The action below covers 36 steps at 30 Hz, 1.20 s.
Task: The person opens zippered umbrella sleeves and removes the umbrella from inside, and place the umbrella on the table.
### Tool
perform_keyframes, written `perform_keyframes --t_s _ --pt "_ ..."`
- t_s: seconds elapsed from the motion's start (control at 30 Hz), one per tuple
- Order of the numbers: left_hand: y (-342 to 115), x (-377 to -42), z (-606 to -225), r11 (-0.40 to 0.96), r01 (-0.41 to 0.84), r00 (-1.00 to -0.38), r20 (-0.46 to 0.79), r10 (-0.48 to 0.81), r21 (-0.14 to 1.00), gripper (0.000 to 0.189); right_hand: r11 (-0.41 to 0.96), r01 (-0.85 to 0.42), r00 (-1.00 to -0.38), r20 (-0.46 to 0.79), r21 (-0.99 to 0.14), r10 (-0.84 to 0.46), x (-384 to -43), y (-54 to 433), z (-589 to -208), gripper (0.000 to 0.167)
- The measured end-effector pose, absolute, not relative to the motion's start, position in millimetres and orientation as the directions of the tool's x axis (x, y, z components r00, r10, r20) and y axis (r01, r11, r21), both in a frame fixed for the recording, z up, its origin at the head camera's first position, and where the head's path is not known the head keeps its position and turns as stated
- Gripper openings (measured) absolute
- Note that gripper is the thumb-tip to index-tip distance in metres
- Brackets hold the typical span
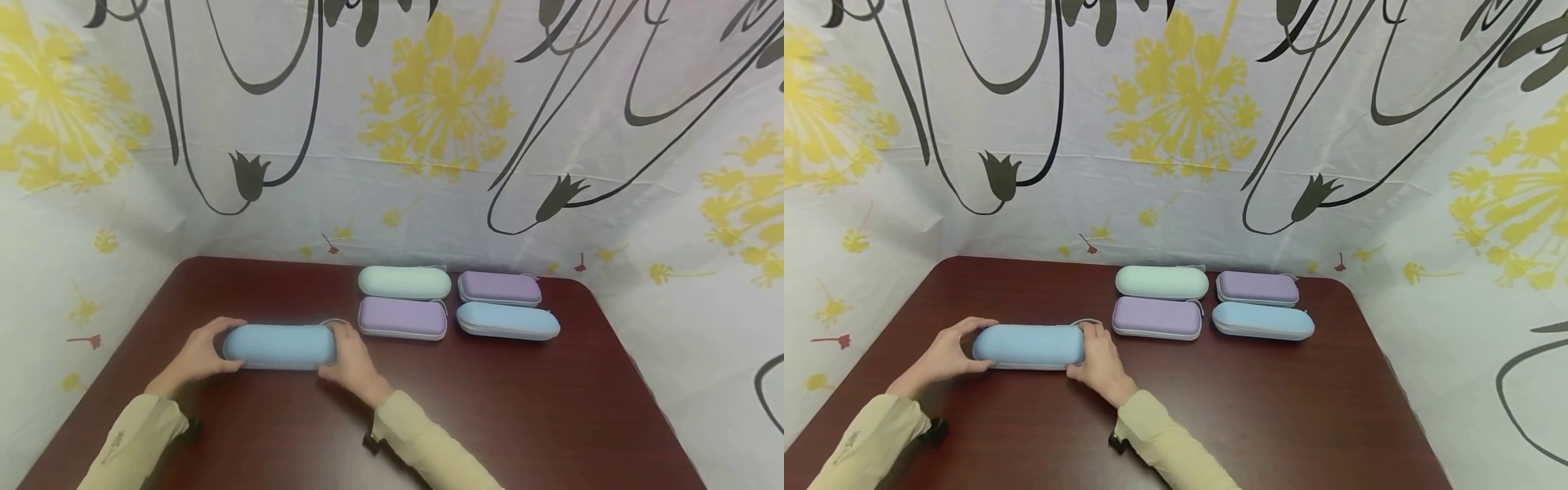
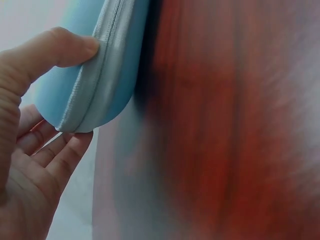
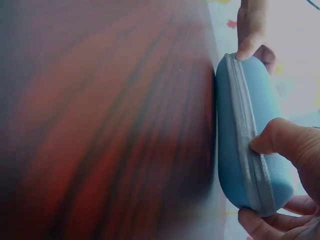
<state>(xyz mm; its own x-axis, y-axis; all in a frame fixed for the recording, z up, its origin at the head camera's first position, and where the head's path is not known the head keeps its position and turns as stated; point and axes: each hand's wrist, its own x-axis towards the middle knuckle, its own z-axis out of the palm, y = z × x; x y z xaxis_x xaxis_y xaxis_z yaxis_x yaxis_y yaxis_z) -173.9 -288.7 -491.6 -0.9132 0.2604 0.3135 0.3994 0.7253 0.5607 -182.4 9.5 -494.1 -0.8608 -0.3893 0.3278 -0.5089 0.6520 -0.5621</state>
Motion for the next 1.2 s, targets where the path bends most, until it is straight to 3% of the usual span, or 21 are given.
perform_keyframes --t_s 0.47,0.83,1.2 --pt "-226 -154 -503 0.625 0.488 -0.871 0.384 0.306 0.609 0.067 0.615 -0.517 -0.852 0.287 -0.596 -0.437 -164 84 -488 0.071" --pt "-167 -150 -505 0.499 0.494 -0.868 0.365 0.338 0.712 0.066 0.624 -0.475 -0.878 0.288 -0.62 -0.382 -142 146 -486 0.07" --pt "-123 -145 -506 0.468 0.532 -0.842 0.381 0.382 0.706 0.066 0.664 -0.444 -0.896 0.306 -0.602 -0.322 -123 190 -488 0.072"
